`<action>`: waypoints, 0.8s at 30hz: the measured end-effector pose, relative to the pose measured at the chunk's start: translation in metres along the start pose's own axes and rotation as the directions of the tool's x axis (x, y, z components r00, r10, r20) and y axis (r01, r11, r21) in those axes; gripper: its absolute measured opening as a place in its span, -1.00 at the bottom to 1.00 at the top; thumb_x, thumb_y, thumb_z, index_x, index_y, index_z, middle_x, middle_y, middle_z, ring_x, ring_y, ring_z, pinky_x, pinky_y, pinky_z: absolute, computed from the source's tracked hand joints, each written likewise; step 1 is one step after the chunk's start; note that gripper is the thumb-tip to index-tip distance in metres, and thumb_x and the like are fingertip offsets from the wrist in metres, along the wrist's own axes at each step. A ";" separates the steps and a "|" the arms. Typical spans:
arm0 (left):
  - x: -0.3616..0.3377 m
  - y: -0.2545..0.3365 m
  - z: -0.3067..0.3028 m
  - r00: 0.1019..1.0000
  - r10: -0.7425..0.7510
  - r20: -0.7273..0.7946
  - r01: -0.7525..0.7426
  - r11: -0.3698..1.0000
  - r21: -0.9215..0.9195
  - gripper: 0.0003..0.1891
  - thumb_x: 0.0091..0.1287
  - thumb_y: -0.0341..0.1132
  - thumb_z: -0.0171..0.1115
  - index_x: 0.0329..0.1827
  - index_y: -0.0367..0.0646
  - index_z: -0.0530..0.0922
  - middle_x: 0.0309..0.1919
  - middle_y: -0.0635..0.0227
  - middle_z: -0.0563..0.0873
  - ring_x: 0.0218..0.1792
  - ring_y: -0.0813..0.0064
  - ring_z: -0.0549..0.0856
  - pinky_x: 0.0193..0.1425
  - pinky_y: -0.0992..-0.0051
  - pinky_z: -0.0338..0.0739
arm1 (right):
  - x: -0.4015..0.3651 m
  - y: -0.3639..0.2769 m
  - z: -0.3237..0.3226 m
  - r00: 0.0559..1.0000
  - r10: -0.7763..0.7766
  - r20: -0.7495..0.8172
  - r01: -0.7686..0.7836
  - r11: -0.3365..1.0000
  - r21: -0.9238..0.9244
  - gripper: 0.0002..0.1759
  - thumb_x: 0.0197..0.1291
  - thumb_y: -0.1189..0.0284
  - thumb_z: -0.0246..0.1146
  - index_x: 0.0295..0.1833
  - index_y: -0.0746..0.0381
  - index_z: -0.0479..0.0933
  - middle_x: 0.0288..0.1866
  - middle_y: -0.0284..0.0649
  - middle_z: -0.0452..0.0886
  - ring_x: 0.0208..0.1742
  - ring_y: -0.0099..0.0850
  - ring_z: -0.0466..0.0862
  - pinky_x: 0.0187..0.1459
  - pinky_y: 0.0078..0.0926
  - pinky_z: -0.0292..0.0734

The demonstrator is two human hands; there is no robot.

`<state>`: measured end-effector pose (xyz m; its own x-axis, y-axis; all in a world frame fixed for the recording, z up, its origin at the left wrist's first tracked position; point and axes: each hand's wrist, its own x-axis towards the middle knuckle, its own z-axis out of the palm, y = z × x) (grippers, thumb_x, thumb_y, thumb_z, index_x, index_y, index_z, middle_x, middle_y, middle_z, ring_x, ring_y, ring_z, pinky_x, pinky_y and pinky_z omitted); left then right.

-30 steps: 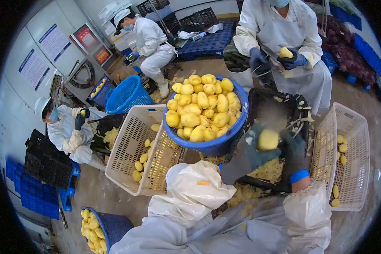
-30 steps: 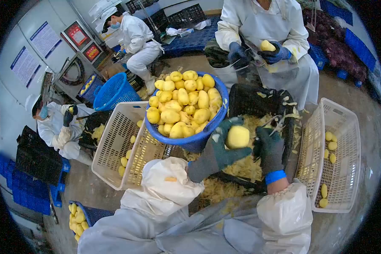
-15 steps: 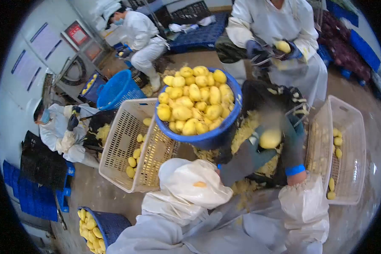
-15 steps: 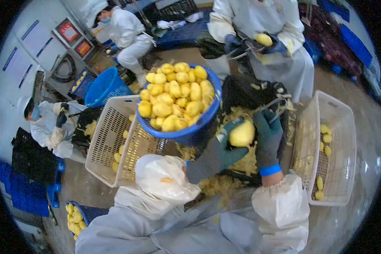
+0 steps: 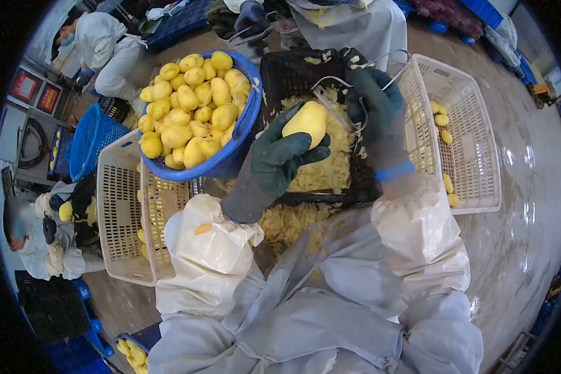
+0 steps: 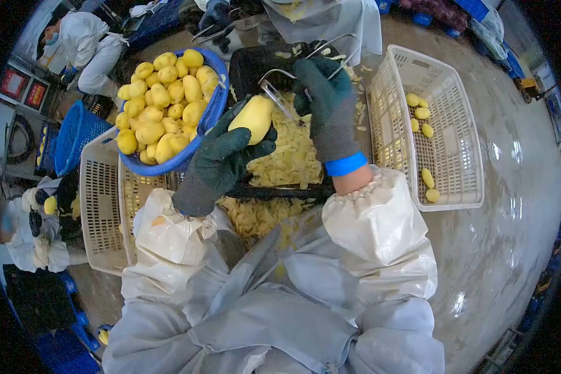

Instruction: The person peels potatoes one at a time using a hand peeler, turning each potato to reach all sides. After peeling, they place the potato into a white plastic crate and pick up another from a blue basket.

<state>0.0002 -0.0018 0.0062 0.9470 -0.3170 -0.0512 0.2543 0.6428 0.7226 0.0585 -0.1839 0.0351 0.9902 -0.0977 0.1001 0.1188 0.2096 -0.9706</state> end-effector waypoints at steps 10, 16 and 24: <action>-0.005 0.003 0.006 0.996 0.078 -0.042 -0.062 0.952 0.299 -0.38 0.25 -0.36 0.31 0.37 -0.31 0.32 0.06 0.11 0.59 -0.05 0.30 0.69 0.01 0.30 0.69 | 0.021 0.014 -0.008 0.994 0.027 -0.109 -0.020 0.998 0.057 -0.81 0.18 0.31 0.33 -0.30 0.22 0.61 -0.59 -0.45 0.48 -0.63 -0.66 0.37 -0.59 -0.68 0.22; -0.006 0.001 0.000 1.000 -0.024 -0.017 0.026 0.995 0.095 -0.43 0.34 -0.24 0.24 0.37 -0.29 0.33 0.06 0.14 0.62 -0.06 0.32 0.70 -0.05 0.36 0.70 | -0.008 -0.006 0.003 0.976 0.217 -0.026 -0.212 0.969 0.127 -0.80 0.23 0.31 0.29 -0.37 0.19 0.60 -0.57 -0.44 0.47 -0.63 -0.66 0.34 -0.59 -0.63 0.21; -0.006 0.000 -0.009 0.994 -0.108 -0.011 0.107 0.989 -0.098 -0.43 0.40 -0.15 0.20 0.36 -0.31 0.32 0.05 -0.03 0.62 -0.14 0.27 0.71 -0.17 0.47 0.70 | -0.015 -0.007 0.014 0.982 0.189 0.008 -0.188 0.975 0.116 -0.79 0.24 0.25 0.26 -0.33 0.16 0.57 -0.59 -0.46 0.43 -0.62 -0.70 0.32 -0.57 -0.69 0.18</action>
<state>-0.0036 0.0067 0.0004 0.9161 -0.3768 -0.1371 0.3718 0.6703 0.6422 0.0433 -0.1702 0.0437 0.9953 -0.0488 -0.0832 -0.0622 0.3353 -0.9400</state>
